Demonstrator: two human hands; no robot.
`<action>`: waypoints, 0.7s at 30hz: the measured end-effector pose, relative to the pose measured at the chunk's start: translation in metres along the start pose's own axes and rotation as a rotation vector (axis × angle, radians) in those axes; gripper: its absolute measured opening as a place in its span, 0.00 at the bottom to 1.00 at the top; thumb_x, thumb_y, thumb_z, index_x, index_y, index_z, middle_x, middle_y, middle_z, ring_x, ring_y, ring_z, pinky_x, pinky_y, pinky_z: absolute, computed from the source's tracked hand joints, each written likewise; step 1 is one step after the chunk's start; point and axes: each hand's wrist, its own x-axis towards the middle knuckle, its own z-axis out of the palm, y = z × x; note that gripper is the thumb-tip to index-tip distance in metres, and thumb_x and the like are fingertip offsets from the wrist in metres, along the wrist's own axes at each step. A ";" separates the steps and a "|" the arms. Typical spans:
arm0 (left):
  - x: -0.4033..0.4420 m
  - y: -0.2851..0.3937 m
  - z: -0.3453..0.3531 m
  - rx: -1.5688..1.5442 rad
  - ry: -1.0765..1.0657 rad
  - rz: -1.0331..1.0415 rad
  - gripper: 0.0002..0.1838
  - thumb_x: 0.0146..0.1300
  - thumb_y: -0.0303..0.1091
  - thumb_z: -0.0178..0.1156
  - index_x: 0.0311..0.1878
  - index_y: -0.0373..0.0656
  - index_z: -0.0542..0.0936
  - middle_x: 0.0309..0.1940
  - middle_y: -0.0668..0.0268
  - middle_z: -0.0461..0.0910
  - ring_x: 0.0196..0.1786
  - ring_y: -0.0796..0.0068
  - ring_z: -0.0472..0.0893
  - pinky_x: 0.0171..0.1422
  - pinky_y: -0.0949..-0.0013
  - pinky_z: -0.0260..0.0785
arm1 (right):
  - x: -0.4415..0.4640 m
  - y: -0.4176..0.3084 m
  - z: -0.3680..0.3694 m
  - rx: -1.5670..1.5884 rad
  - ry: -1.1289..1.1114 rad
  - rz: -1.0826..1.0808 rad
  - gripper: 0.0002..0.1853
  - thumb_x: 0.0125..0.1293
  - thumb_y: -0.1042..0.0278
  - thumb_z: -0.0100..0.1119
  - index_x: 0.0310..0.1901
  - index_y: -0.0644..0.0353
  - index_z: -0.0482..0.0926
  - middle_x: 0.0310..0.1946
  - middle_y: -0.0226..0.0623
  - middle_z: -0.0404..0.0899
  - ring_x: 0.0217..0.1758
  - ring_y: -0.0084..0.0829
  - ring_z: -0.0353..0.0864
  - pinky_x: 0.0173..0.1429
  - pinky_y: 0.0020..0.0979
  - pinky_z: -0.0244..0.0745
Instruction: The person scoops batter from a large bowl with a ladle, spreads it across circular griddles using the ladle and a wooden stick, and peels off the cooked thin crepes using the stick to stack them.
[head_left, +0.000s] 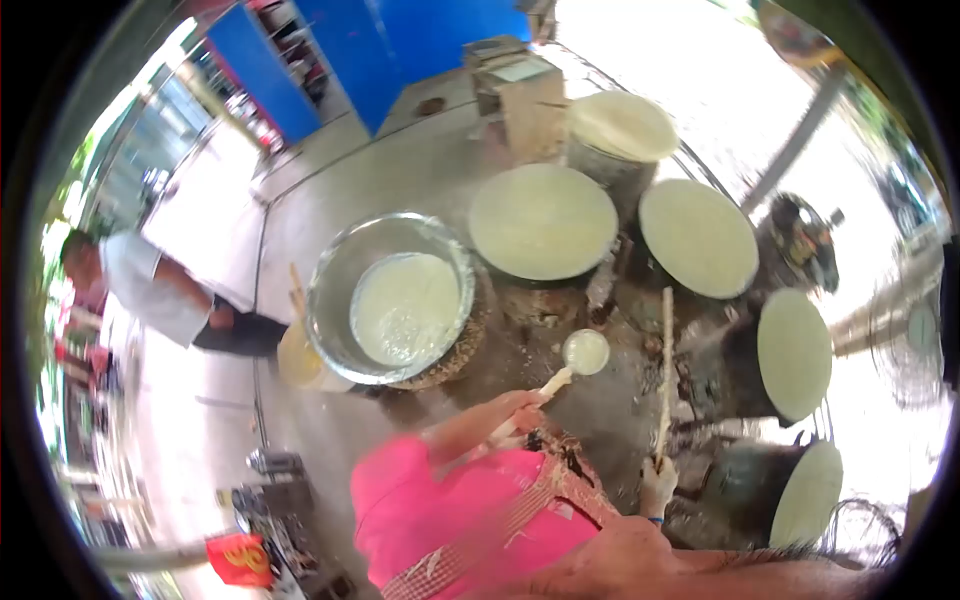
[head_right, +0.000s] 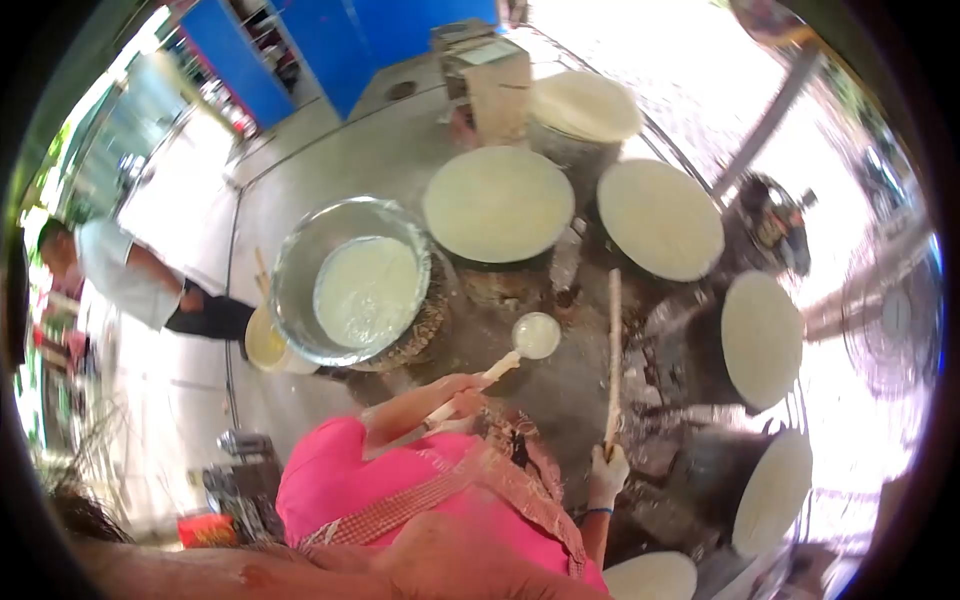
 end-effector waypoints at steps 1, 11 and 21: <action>-0.011 -0.005 -0.009 -0.044 0.005 0.068 0.17 0.71 0.38 0.51 0.25 0.48 0.62 0.16 0.79 0.55 0.15 0.89 0.56 0.14 0.82 0.49 | 0.009 -0.005 0.007 -0.104 -0.075 0.018 0.10 0.57 0.67 0.62 0.31 0.66 0.75 0.19 0.36 0.70 0.23 0.26 0.67 0.31 0.33 0.67; -0.099 -0.103 -0.088 -0.422 0.085 0.611 0.18 0.71 0.38 0.51 0.24 0.49 0.62 0.15 0.79 0.55 0.15 0.89 0.56 0.15 0.81 0.50 | 0.064 -0.021 0.094 -0.160 -0.514 -0.130 0.16 0.55 0.64 0.65 0.40 0.67 0.78 0.26 0.43 0.79 0.28 0.32 0.77 0.36 0.34 0.71; -0.146 -0.041 -0.163 -0.081 0.009 0.536 0.21 0.70 0.39 0.52 0.20 0.50 0.60 0.13 0.78 0.54 0.14 0.87 0.56 0.16 0.79 0.51 | 0.046 -0.135 0.144 -0.212 -0.522 -0.055 0.22 0.55 0.48 0.64 0.41 0.60 0.83 0.25 0.43 0.81 0.27 0.34 0.81 0.33 0.36 0.74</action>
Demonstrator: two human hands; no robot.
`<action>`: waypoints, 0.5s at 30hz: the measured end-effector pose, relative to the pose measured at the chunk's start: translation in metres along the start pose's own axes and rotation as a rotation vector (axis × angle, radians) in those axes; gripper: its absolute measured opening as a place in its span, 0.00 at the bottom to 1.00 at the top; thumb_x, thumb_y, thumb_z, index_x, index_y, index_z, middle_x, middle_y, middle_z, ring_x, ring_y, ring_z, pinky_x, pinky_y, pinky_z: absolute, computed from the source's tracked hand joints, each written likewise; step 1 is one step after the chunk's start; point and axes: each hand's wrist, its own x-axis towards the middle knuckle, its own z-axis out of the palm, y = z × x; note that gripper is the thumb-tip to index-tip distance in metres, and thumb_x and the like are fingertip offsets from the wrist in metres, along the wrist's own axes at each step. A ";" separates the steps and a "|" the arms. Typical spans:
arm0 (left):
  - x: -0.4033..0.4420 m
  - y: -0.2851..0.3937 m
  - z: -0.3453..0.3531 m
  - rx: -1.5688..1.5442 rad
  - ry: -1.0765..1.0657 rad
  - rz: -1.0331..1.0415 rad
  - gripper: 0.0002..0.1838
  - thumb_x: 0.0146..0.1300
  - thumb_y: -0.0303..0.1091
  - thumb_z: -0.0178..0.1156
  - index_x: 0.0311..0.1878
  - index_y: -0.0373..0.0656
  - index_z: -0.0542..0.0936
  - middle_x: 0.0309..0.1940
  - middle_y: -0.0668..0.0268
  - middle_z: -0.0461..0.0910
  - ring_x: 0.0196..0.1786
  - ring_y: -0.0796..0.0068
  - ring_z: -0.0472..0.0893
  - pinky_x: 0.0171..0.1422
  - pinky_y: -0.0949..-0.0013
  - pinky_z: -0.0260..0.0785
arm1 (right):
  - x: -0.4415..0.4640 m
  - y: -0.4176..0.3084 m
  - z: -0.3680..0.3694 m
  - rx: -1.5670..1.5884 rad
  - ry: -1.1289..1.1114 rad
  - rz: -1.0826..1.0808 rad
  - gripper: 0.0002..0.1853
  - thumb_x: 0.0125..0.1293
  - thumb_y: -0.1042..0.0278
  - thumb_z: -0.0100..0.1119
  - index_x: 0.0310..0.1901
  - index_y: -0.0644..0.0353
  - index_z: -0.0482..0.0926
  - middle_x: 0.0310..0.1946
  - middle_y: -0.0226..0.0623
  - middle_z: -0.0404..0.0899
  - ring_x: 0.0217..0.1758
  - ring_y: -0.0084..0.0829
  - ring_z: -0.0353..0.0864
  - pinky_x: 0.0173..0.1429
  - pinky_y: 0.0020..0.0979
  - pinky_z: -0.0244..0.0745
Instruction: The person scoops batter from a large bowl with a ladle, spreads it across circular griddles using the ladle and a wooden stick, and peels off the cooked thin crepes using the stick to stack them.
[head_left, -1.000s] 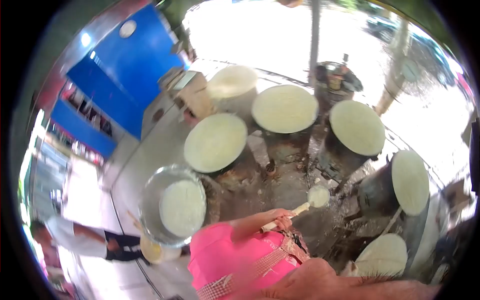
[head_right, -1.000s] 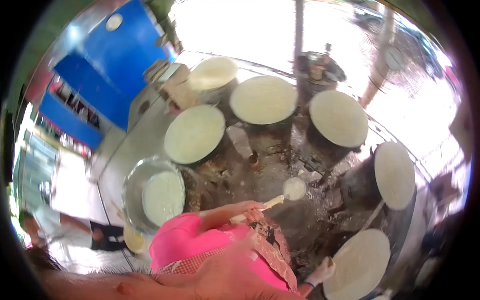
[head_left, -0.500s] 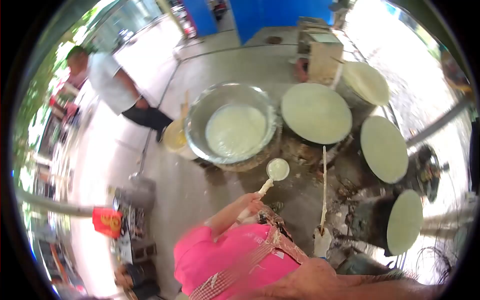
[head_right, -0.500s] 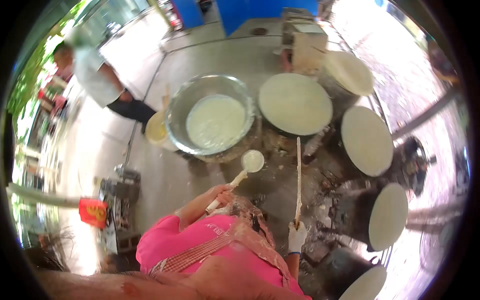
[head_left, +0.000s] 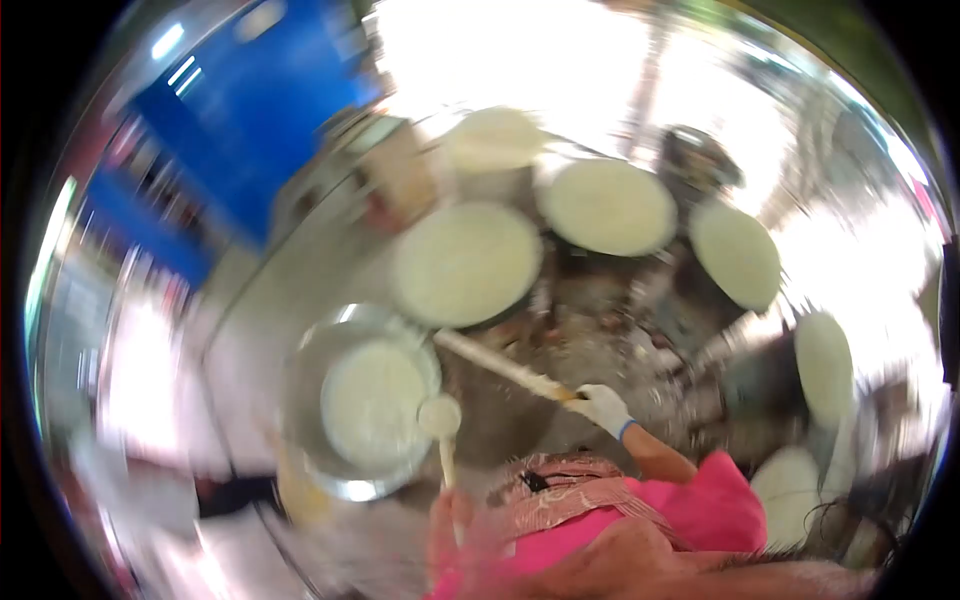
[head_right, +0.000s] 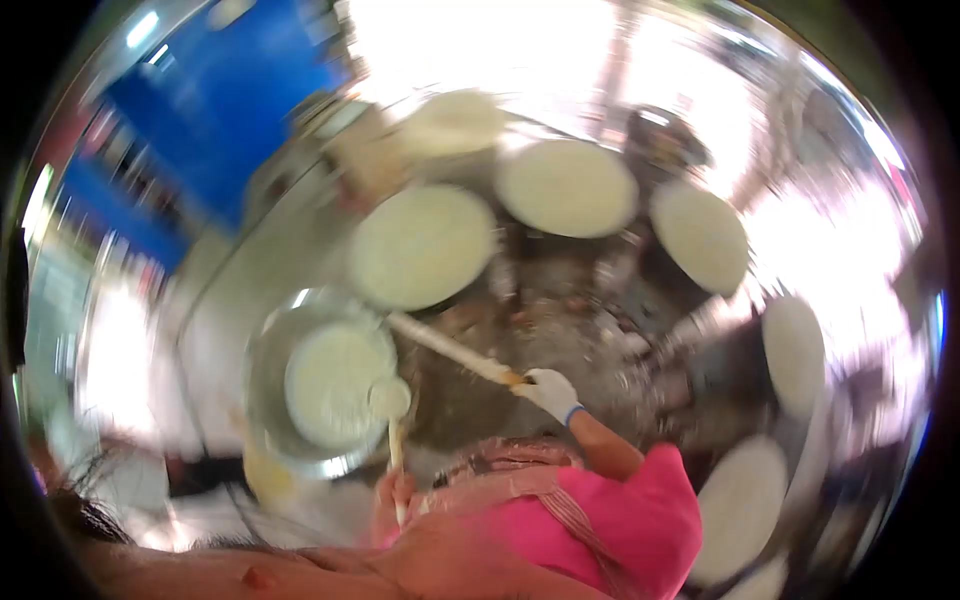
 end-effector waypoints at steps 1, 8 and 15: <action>0.013 0.027 0.001 -0.030 0.017 -0.154 0.21 0.70 0.39 0.52 0.20 0.50 0.60 0.13 0.78 0.54 0.14 0.87 0.56 0.16 0.79 0.51 | 0.000 0.015 0.020 -0.022 0.090 -0.062 0.24 0.54 0.45 0.63 0.41 0.60 0.83 0.31 0.46 0.82 0.35 0.41 0.82 0.42 0.39 0.74; 0.112 0.093 0.099 0.303 0.176 -0.757 0.21 0.70 0.39 0.52 0.20 0.49 0.60 0.13 0.77 0.55 0.14 0.86 0.56 0.16 0.79 0.52 | -0.123 0.023 0.075 0.252 0.470 0.406 0.28 0.52 0.45 0.64 0.47 0.58 0.78 0.36 0.47 0.81 0.43 0.44 0.80 0.47 0.40 0.72; 0.134 0.038 0.159 0.458 0.224 -1.101 0.21 0.70 0.40 0.52 0.21 0.48 0.60 0.12 0.76 0.56 0.13 0.85 0.56 0.16 0.78 0.52 | -0.282 0.075 0.121 0.402 1.234 0.956 0.15 0.58 0.58 0.60 0.40 0.60 0.80 0.25 0.43 0.80 0.30 0.36 0.81 0.35 0.37 0.74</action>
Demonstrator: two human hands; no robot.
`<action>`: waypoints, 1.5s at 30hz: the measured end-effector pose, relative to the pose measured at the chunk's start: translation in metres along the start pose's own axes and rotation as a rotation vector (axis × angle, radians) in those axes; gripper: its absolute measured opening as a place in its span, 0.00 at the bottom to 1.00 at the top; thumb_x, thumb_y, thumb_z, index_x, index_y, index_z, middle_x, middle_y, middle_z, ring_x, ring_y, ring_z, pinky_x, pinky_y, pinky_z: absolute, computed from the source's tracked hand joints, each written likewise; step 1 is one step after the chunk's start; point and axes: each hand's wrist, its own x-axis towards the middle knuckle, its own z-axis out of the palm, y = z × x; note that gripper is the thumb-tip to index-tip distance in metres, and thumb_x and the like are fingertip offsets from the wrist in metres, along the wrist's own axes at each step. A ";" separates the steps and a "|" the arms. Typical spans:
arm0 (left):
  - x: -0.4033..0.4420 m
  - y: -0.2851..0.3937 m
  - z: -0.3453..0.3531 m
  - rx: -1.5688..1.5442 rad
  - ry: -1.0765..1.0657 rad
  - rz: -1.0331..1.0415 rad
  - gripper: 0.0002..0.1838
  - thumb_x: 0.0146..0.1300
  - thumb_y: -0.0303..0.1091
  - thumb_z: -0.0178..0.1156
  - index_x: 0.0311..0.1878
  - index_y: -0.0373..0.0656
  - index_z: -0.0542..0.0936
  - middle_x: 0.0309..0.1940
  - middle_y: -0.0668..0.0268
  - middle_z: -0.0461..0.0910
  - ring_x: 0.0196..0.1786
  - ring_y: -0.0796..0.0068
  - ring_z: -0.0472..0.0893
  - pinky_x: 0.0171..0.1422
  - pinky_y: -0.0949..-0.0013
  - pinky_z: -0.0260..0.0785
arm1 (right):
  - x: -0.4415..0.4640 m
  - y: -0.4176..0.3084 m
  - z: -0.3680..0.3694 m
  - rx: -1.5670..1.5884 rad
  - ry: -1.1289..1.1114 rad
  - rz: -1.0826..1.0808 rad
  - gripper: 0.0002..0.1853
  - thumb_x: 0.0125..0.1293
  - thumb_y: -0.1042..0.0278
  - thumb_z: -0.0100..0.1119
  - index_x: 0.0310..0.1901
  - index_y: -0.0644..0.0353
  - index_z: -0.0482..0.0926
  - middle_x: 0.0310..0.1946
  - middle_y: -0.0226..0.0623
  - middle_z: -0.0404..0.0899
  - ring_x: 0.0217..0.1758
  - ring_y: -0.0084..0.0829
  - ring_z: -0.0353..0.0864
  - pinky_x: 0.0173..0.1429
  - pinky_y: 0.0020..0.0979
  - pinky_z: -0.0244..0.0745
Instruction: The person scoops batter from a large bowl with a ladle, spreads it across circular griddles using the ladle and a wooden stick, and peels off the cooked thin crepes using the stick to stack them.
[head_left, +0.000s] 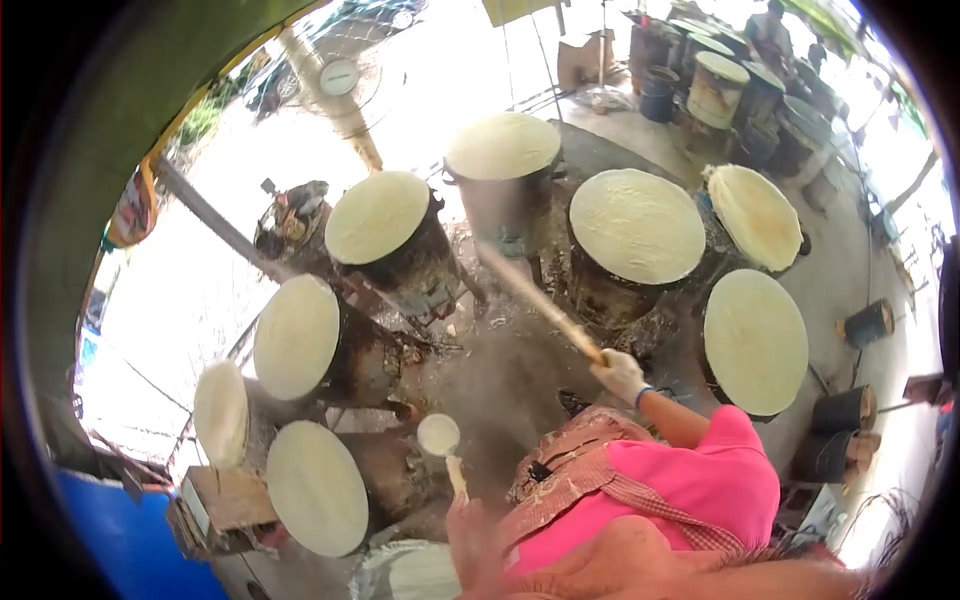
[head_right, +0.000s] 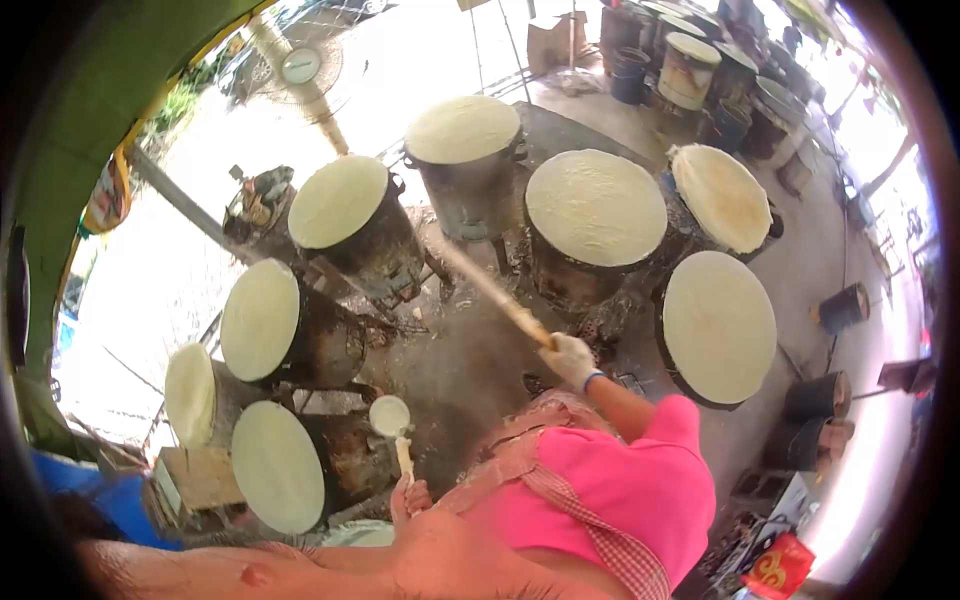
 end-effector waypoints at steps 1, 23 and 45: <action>0.011 0.005 0.012 0.004 -0.019 -0.023 0.21 0.70 0.39 0.52 0.21 0.48 0.60 0.12 0.76 0.56 0.13 0.85 0.57 0.16 0.78 0.53 | 0.007 0.026 -0.009 0.017 0.093 0.010 0.13 0.59 0.59 0.59 0.39 0.60 0.80 0.23 0.44 0.78 0.28 0.35 0.81 0.34 0.36 0.73; 0.178 0.009 0.153 -0.033 0.058 -0.201 0.21 0.71 0.44 0.47 0.22 0.44 0.62 0.11 0.73 0.57 0.11 0.82 0.58 0.13 0.76 0.56 | 0.181 0.082 -0.063 0.332 0.187 -0.133 0.10 0.61 0.69 0.58 0.43 0.61 0.80 0.28 0.42 0.81 0.32 0.33 0.80 0.39 0.32 0.72; 0.220 0.140 0.261 0.413 0.240 -0.326 0.23 0.73 0.46 0.45 0.21 0.45 0.61 0.10 0.75 0.54 0.10 0.86 0.56 0.09 0.80 0.50 | 0.271 0.094 -0.102 0.488 0.514 0.156 0.10 0.63 0.69 0.55 0.44 0.61 0.80 0.32 0.32 0.81 0.34 0.23 0.80 0.38 0.27 0.73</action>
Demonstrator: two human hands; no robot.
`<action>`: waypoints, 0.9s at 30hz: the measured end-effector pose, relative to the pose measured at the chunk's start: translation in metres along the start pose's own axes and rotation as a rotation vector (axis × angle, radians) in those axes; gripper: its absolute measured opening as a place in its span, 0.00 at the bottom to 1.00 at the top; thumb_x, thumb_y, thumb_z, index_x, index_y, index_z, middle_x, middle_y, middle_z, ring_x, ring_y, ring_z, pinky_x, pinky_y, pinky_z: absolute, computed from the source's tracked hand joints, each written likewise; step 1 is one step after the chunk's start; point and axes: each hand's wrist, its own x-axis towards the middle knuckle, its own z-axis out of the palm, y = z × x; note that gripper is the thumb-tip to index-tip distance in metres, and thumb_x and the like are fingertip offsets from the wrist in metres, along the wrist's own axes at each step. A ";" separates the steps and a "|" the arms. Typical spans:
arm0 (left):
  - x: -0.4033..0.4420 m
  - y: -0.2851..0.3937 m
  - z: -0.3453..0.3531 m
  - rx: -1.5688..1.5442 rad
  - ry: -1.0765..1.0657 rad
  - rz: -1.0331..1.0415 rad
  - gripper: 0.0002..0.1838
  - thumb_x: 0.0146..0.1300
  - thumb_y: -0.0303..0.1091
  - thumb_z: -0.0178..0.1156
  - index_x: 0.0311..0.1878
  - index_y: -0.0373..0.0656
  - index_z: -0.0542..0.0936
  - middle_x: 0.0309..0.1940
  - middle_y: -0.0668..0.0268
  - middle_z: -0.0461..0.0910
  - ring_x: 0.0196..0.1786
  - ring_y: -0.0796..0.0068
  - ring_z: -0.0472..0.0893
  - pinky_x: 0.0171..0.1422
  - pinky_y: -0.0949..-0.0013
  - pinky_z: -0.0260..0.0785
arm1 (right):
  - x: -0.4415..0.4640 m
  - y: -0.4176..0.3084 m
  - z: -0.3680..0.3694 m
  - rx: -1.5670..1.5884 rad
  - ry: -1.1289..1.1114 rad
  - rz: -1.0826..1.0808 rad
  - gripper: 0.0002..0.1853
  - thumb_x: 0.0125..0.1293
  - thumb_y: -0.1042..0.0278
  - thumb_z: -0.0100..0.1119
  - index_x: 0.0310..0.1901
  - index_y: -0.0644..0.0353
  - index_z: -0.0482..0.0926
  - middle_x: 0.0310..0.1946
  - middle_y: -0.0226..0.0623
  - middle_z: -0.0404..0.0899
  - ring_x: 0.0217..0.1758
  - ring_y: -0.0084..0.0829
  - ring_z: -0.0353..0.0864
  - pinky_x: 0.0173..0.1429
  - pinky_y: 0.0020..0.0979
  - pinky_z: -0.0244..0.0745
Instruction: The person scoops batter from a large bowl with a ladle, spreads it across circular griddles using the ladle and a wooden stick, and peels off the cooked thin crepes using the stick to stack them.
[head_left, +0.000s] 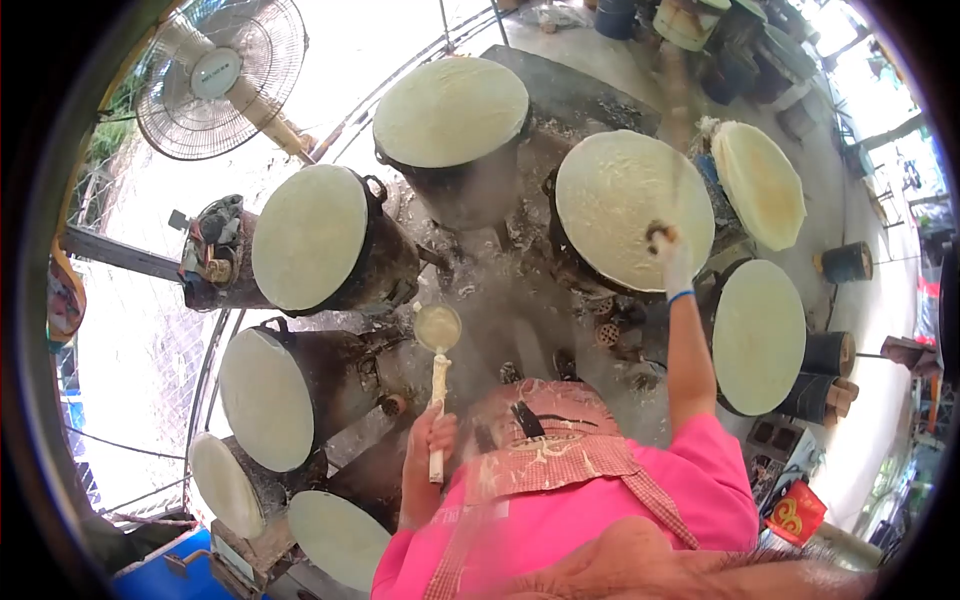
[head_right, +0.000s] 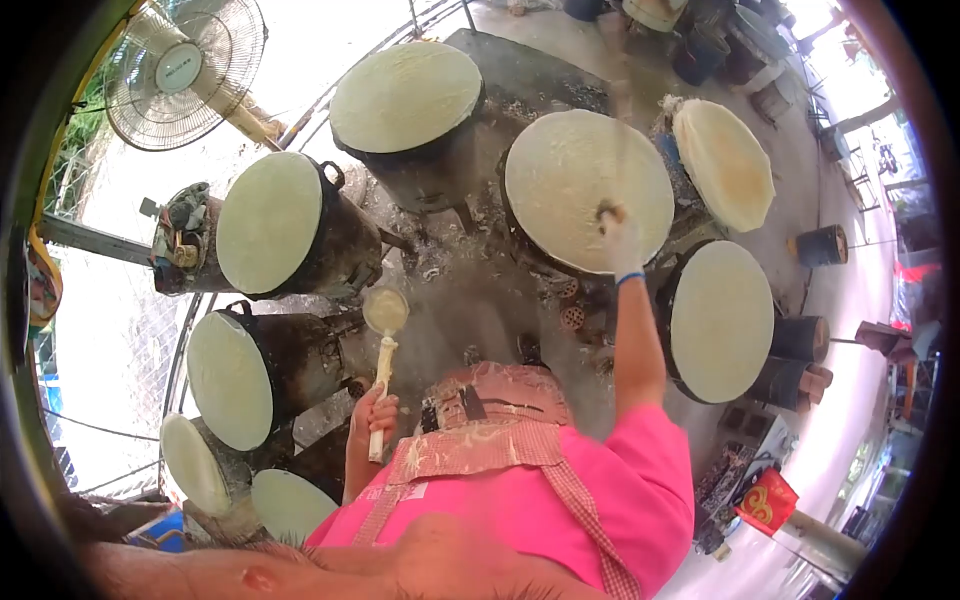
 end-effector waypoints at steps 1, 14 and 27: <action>0.001 0.003 -0.005 0.009 -0.003 -0.008 0.23 0.73 0.46 0.46 0.22 0.45 0.60 0.11 0.75 0.54 0.10 0.87 0.56 0.09 0.81 0.51 | -0.014 -0.065 -0.006 0.255 0.149 0.057 0.11 0.64 0.69 0.56 0.45 0.62 0.80 0.31 0.32 0.81 0.33 0.23 0.81 0.36 0.27 0.73; 0.002 0.019 -0.018 -0.182 -0.124 -0.069 0.21 0.72 0.44 0.46 0.23 0.44 0.61 0.12 0.74 0.55 0.10 0.83 0.57 0.11 0.78 0.52 | -0.084 -0.035 0.046 -1.141 -0.173 -0.429 0.08 0.49 0.64 0.63 0.30 0.53 0.76 0.28 0.42 0.79 0.35 0.47 0.82 0.41 0.45 0.76; -0.004 0.010 -0.031 -0.053 -0.040 -0.035 0.20 0.70 0.42 0.51 0.23 0.44 0.62 0.13 0.75 0.59 0.10 0.87 0.58 0.08 0.81 0.50 | -0.063 -0.009 0.043 -1.125 -0.136 -0.575 0.13 0.49 0.57 0.68 0.32 0.53 0.76 0.29 0.38 0.79 0.36 0.43 0.80 0.40 0.44 0.75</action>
